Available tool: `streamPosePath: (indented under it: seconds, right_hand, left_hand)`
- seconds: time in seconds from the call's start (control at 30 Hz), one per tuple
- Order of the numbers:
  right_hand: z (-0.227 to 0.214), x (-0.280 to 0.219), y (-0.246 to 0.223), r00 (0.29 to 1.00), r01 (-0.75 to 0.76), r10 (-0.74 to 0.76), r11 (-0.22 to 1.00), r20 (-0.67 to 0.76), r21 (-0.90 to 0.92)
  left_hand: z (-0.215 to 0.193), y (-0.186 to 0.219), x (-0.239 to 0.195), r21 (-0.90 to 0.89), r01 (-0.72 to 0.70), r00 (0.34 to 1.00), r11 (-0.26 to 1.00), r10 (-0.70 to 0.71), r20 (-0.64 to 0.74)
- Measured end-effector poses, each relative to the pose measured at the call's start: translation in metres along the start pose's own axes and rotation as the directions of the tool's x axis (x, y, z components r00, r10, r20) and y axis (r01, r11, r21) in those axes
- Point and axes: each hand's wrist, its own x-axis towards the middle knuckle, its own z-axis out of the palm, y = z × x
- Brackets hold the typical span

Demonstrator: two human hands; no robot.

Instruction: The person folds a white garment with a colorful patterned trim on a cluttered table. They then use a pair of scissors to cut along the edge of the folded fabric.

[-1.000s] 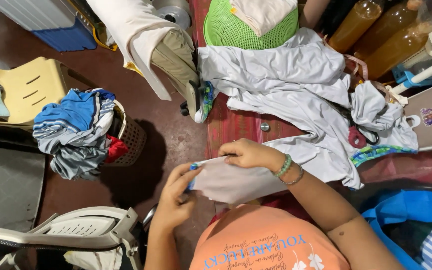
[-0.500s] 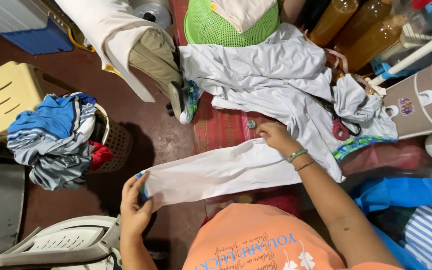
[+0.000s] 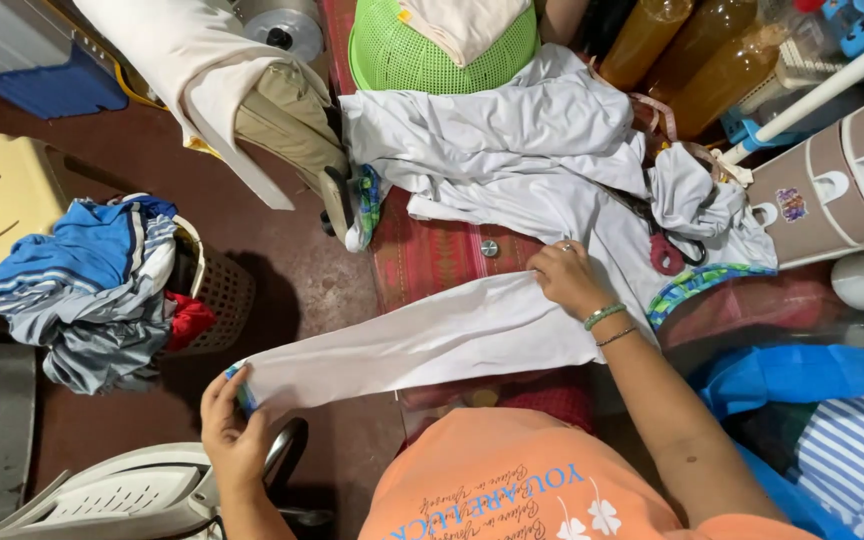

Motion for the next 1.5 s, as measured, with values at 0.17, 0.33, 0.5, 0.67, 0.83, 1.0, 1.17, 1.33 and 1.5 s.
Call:
streamPosePath:
  seconds: [0.17, 0.33, 0.5, 0.67, 0.83, 1.0, 1.17, 1.33, 1.5]
  right_hand:
    - [-0.015, -0.005, 0.034, 0.973, -0.050, 0.199, 0.670, -0.114, 0.741]
    - [-0.061, -0.018, 0.036, 0.986, 0.081, -0.011, 0.906, -0.167, 0.415]
    - [-0.079, -0.023, 0.048, 0.957, 0.197, -0.121, 0.938, -0.265, 0.284]
    - [-0.094, -0.028, 0.070, 0.994, 0.105, -0.075, 0.836, -0.077, 0.539]
    - [-0.127, -0.063, 0.064, 0.991, -0.133, 0.081, 0.598, 0.105, 0.790]
    - [-0.143, -0.068, 0.099, 0.946, -0.261, 0.295, 0.447, 0.134, 0.856]
    - [-0.170, 0.012, 0.058, 0.905, -0.400, 0.422, 0.808, 0.048, 0.432]
    - [-0.029, 0.074, 0.112, 0.870, -0.095, -0.022, 0.973, -0.493, -0.211]
    - [0.014, 0.031, -0.003, 0.739, 0.101, -0.209, 0.974, -0.640, -0.201]
  left_hand:
    - [-0.010, 0.025, -0.007, 0.077, -0.200, 0.970, 0.977, 0.208, -0.124]
    - [-0.019, 0.061, -0.010, 0.077, -0.301, 0.936, 0.951, 0.310, -0.167]
    - [-0.029, 0.083, -0.005, 0.256, -0.398, 0.899, 0.881, 0.430, -0.086]
    - [-0.019, 0.074, -0.004, 0.063, -0.365, 0.922, 0.929, 0.370, -0.119]
    - [-0.009, 0.090, -0.026, 0.048, -0.238, 0.967, 0.970, 0.241, -0.076]
    - [0.003, 0.043, -0.025, -0.066, -0.147, 0.985, 0.987, 0.153, 0.086]
    - [0.084, -0.032, 0.006, -0.213, 0.085, 0.974, 0.973, -0.036, 0.224]
    - [0.143, -0.073, 0.031, -0.209, 0.153, 0.985, 0.966, -0.132, 0.114]
    - [0.149, -0.088, 0.039, -0.265, 0.400, 0.916, 0.877, -0.381, 0.120]
